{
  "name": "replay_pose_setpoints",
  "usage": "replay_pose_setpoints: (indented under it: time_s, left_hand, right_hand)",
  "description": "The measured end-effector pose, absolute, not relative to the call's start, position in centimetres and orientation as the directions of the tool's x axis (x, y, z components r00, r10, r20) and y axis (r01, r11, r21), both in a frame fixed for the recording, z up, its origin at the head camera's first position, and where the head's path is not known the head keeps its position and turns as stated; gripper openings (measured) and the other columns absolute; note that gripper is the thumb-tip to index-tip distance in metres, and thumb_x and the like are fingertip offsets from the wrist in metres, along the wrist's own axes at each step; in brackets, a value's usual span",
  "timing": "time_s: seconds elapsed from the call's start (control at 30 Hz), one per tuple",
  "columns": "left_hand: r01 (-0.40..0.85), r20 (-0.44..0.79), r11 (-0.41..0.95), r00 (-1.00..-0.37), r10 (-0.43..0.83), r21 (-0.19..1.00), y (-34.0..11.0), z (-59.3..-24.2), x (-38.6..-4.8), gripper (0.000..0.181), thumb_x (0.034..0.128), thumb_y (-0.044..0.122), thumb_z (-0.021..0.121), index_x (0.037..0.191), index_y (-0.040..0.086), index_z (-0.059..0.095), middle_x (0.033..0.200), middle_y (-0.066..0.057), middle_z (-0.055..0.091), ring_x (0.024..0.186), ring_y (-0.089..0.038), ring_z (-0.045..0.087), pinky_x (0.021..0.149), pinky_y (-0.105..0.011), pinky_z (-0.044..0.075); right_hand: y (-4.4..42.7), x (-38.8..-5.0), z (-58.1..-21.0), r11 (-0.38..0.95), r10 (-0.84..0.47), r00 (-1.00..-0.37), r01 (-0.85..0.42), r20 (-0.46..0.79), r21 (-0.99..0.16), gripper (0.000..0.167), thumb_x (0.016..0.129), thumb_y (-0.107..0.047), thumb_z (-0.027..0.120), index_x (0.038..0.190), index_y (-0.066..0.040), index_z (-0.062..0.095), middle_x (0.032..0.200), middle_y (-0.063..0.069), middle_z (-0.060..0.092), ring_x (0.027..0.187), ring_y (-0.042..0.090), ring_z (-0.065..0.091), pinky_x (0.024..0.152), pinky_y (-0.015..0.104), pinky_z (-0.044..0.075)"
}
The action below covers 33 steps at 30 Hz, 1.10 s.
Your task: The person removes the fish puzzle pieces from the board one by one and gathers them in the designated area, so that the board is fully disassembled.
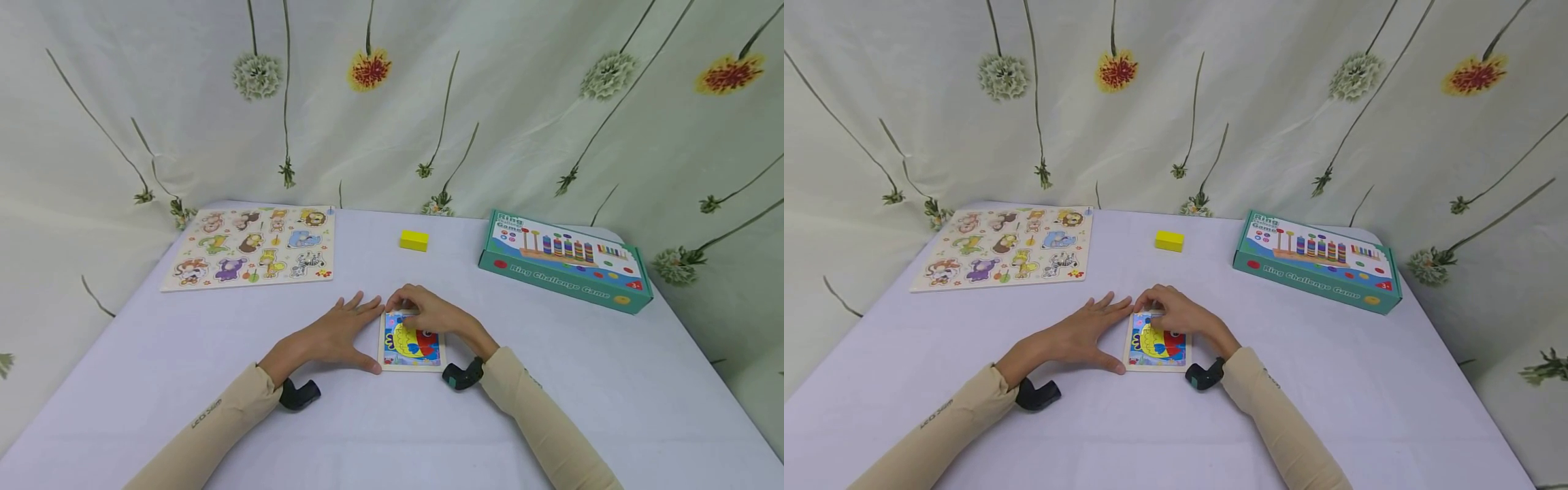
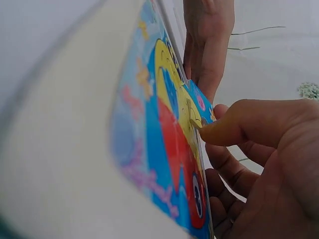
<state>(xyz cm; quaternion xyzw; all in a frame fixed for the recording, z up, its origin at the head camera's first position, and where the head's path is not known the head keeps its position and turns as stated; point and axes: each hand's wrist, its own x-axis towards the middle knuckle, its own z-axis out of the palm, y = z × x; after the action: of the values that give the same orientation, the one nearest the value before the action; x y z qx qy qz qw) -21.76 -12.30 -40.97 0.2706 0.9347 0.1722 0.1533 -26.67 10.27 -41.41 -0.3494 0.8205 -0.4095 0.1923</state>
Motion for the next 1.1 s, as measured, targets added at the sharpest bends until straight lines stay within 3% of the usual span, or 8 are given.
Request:
replay_pose_setpoints:
  time_s: [0.27,0.57,1.1]
  left_hand:
    - [0.450,-0.192,0.797,-0.810,0.555,0.403,-12.30,-40.87,-21.81,0.110,0.0657,0.063,0.077,0.152,0.015,0.029,0.160,0.001,0.018,0.148,-0.028,0.001,0.118,-0.052,0.001]
    - [0.433,-0.200,0.805,-0.817,0.541,0.405,-12.23,-40.87,-21.69,0.108,0.0653,0.062,0.077,0.152,0.019,0.029,0.159,0.003,0.019,0.148,-0.028,0.002,0.118,-0.052,0.002]
    - [0.450,-0.190,0.798,-0.812,0.552,0.401,-12.28,-40.97,-21.70,0.109,0.0652,0.064,0.076,0.151,0.016,0.031,0.159,0.001,0.019,0.148,-0.029,0.001,0.118,-0.053,0.002]
  right_hand:
    - [10.40,-27.17,-41.50,0.358,-0.759,-0.650,-0.390,-0.021,-0.848,0.029,0.089,0.002,0.051,0.117,-0.002,0.060,0.116,0.010,0.062,0.105,0.020,0.054,0.099,0.029,0.045]
    - [10.31,-27.18,-41.80,0.389,-0.720,-0.694,-0.396,-0.007,-0.832,0.025,0.092,-0.002,0.054,0.115,-0.004,0.064,0.103,0.007,0.063,0.087,0.016,0.054,0.079,0.022,0.047]
    - [10.79,-27.13,-41.35,0.358,-0.655,-0.755,-0.330,0.017,-0.874,0.025,0.095,-0.008,0.057,0.116,0.000,0.066,0.109,0.014,0.068,0.085,0.016,0.059,0.078,0.020,0.051]
